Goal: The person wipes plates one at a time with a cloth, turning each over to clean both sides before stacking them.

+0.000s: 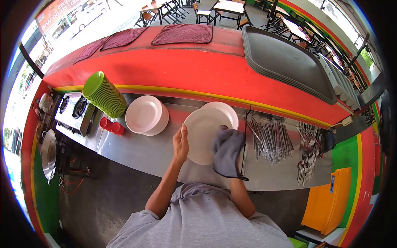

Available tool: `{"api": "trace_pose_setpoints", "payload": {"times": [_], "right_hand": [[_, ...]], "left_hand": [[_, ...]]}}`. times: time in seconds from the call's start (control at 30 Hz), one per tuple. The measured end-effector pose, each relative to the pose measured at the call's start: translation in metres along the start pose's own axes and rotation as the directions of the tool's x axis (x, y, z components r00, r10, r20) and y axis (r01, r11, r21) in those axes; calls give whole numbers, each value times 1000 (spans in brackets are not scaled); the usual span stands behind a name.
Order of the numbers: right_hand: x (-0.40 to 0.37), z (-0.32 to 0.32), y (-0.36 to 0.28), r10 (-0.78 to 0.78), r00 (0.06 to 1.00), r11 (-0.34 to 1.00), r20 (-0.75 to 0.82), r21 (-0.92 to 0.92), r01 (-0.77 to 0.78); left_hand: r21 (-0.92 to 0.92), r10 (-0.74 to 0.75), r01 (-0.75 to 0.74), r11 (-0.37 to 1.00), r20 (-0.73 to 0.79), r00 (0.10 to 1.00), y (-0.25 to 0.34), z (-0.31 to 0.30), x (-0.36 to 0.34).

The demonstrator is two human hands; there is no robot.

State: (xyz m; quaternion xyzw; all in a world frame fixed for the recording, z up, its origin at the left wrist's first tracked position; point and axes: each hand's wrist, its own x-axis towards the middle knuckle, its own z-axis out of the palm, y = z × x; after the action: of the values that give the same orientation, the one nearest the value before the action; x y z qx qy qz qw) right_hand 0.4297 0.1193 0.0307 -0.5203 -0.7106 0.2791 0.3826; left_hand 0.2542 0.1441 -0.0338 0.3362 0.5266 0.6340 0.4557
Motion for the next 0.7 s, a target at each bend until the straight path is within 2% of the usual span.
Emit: {"api": "trace_pose_setpoints", "payload": {"times": [0.17, 0.27, 0.3, 0.4, 0.5, 0.57, 0.7], "right_hand": [[-30, 92, 34, -28, 987, 899, 159, 436, -44], [-39, 121, 31, -174, 951, 979, 256, 152, 138], [-38, 122, 22, -171, 929, 984, 328, 108, 143], [-29, 132, -8, -357, 926, 933, 122, 12, 359], [-20, 138, -23, -243, 929, 964, 279, -41, 264], [-16, 145, -30, -218, 949, 963, 227, -105, 246], [-4, 152, -43, -132, 979, 965, 153, -207, 162]], "left_hand": [[-6, -94, 95, 995, 116, 989, 6, -19, -3], [-17, -98, 101, 995, 131, 987, 17, -36, -1], [-38, -102, 108, 993, 124, 987, 24, -39, -2], [-83, -102, 113, 990, 123, 987, 43, -48, -5], [-114, -84, 102, 988, 158, 984, 50, -63, -5], [-164, -83, 112, 980, 175, 981, 52, -73, -6], [-39, -72, 79, 996, 157, 985, 53, -96, -7]]}}
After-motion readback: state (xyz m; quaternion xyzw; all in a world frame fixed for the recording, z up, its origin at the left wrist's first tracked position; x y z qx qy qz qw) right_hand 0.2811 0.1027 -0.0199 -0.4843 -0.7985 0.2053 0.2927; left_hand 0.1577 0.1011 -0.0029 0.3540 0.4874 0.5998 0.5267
